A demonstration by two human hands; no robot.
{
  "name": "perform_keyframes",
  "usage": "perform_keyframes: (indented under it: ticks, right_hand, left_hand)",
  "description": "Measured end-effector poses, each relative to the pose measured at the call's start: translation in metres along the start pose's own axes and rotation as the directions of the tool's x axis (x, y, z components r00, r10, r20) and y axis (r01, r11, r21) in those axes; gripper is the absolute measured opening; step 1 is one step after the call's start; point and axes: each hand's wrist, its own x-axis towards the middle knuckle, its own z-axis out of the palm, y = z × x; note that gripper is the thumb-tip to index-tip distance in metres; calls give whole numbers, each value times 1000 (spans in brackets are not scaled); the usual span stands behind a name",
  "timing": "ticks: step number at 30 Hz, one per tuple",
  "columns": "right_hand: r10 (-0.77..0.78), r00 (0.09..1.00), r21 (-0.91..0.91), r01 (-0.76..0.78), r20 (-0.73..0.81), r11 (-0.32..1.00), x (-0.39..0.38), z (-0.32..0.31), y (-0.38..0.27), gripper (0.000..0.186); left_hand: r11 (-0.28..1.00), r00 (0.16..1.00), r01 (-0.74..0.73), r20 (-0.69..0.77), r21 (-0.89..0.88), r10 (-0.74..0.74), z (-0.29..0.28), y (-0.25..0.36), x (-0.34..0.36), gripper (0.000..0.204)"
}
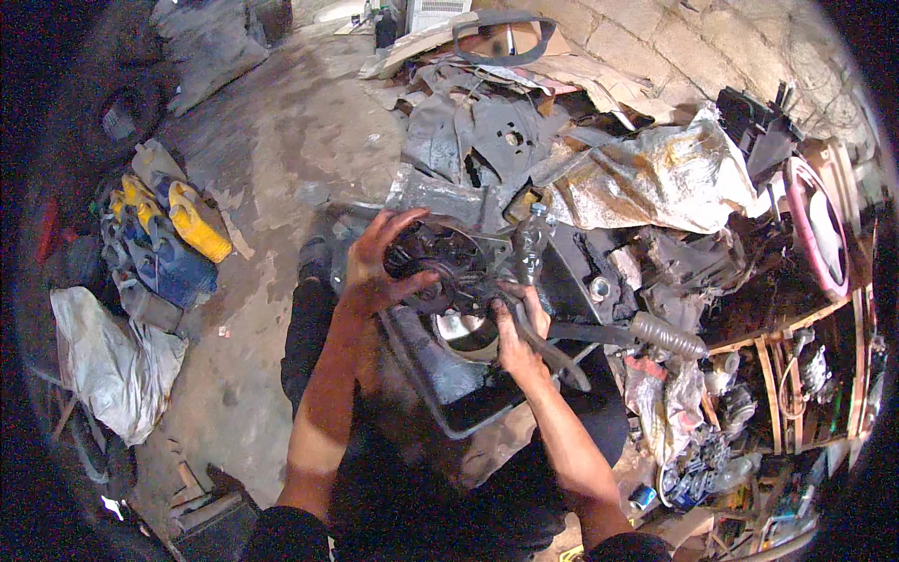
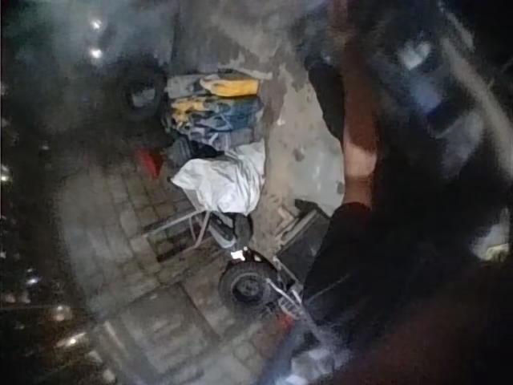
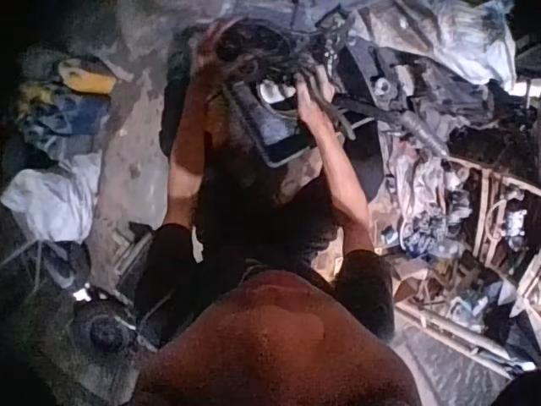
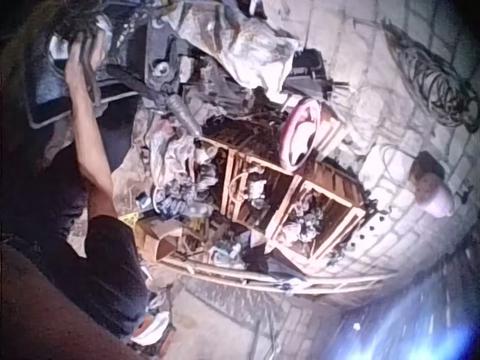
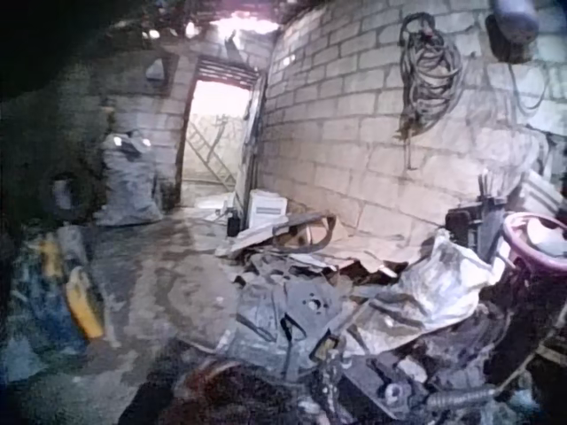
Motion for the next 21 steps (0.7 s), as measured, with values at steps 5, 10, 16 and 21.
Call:
perform_keyframes:
  ticks: [5,10,16,21]
  right_hand:
    - [-65,926,221,156,-373,963,22,1,-31,28]
    - [-160,979,27,165,-125,986,-1,16,2,27]
    - [-9,939,251,101,-344,963,20,5,-24,30]
    - [-82,988,60,91,-131,994,1,20,0,22]
  left_hand:
    - [993,998,-36,-50,111,42,2,-1,-4,79]
    - [997,1000,-6,-12,73,7,3,-3,-2,80]
    - [993,996,-76,-34,95,79,2,-13,-2,80]
    - [998,1000,-1,-20,-66,-1,1,-2,2,81]
